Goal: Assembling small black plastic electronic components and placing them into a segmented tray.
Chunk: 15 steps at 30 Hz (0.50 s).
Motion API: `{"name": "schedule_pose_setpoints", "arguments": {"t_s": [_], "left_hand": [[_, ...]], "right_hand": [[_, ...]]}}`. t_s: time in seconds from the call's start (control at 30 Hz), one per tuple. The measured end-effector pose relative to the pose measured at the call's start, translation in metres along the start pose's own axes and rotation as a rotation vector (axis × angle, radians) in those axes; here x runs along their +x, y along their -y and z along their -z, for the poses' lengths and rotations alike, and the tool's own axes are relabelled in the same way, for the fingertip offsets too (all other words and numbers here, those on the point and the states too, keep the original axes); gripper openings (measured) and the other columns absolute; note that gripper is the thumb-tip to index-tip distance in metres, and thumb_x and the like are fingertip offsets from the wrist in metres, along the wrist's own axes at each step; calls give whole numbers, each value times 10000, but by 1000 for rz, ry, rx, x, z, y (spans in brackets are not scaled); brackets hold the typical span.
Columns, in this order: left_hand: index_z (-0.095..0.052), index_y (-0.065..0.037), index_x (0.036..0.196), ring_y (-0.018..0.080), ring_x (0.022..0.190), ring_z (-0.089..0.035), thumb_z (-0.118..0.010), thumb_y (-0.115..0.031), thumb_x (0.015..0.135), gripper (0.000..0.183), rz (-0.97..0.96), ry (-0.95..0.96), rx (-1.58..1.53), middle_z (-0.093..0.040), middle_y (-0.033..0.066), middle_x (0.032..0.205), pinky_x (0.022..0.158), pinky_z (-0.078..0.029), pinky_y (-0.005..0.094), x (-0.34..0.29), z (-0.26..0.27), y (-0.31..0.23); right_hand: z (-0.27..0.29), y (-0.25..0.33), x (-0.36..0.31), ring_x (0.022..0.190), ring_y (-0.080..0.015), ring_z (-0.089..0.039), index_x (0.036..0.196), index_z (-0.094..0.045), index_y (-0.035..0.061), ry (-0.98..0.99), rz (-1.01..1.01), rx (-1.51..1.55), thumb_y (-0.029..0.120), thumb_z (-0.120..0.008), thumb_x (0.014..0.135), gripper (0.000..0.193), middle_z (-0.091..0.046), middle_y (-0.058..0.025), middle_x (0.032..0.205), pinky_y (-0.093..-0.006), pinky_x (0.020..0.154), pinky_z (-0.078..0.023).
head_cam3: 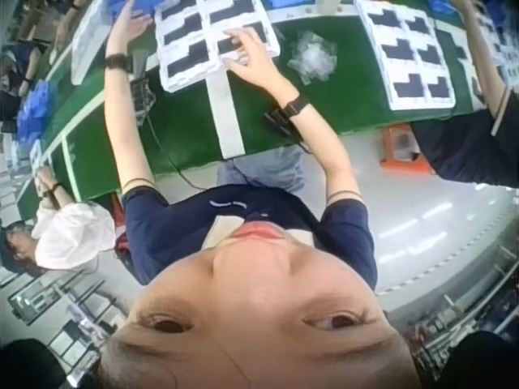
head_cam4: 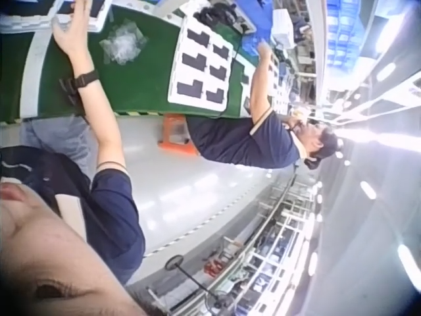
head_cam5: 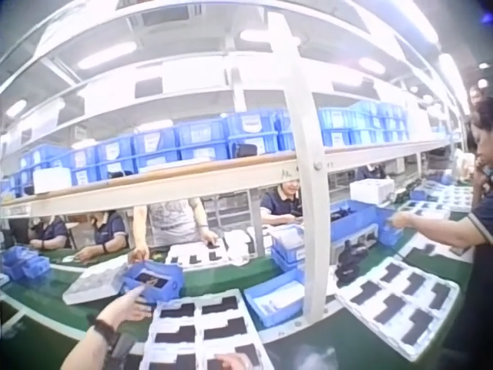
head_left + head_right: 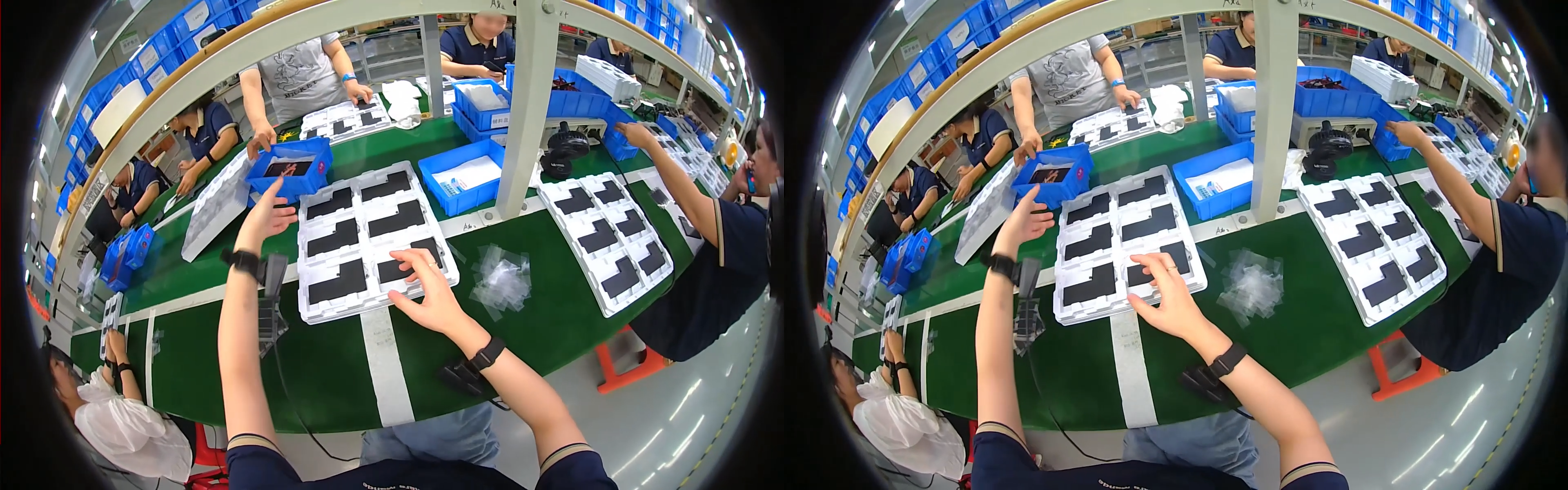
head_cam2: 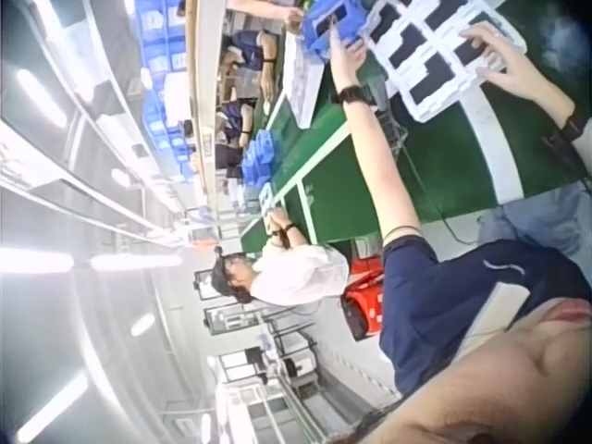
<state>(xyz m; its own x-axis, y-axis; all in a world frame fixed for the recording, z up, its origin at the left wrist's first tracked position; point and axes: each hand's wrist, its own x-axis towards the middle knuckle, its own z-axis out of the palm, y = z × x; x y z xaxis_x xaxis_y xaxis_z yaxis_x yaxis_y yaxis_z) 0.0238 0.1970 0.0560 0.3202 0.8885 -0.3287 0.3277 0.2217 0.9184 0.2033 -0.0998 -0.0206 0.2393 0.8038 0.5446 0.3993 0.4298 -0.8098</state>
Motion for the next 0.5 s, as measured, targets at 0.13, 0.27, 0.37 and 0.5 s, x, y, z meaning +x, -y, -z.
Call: {"name": "schedule_pose_setpoints", "arguments": {"t_s": [0.13, 0.27, 0.37, 0.5], "left_hand": [[-546, -63, 1057, 141, 775, -616, -527, -531, 820, 524, -197, 133, 457, -607, 55, 918, 673, -446, 246, -102, 4, 1], [-625, 3, 896, 144, 748, -596, -653, -238, 779, 269, -384, 170, 718, -642, 66, 800, 700, -477, 278, -146, 64, 78], [-638, -16, 975, 310, 906, -599, -750, -236, 643, 413, -461, -11, 984, -627, 170, 954, 822, -467, 352, -180, 66, 120], [-649, -10, 963, 329, 1010, -557, -768, -200, 617, 412, -576, -164, 963, -584, 202, 1070, 874, -445, 368, -195, 61, 144]], "right_hand": [[5, -15, 0, 922, -208, -513, 1183, -469, 77, -63, -58, -78, 98, -650, 718, 499, -454, -94, 1091, -303, 736, -441], [0, -13, 4, 910, -209, -519, 1167, -483, 79, -47, -19, -106, 94, -648, 718, 479, -459, -95, 1082, -305, 725, -450], [1, -18, 4, 903, -187, -522, 1143, -512, 52, -73, -6, -127, 38, -640, 710, 451, -487, -90, 1081, -280, 722, -469], [1, -21, 5, 885, -200, -529, 1119, -518, 67, -82, -3, -109, 65, -646, 716, 423, -486, -98, 1069, -284, 704, -463]]}}
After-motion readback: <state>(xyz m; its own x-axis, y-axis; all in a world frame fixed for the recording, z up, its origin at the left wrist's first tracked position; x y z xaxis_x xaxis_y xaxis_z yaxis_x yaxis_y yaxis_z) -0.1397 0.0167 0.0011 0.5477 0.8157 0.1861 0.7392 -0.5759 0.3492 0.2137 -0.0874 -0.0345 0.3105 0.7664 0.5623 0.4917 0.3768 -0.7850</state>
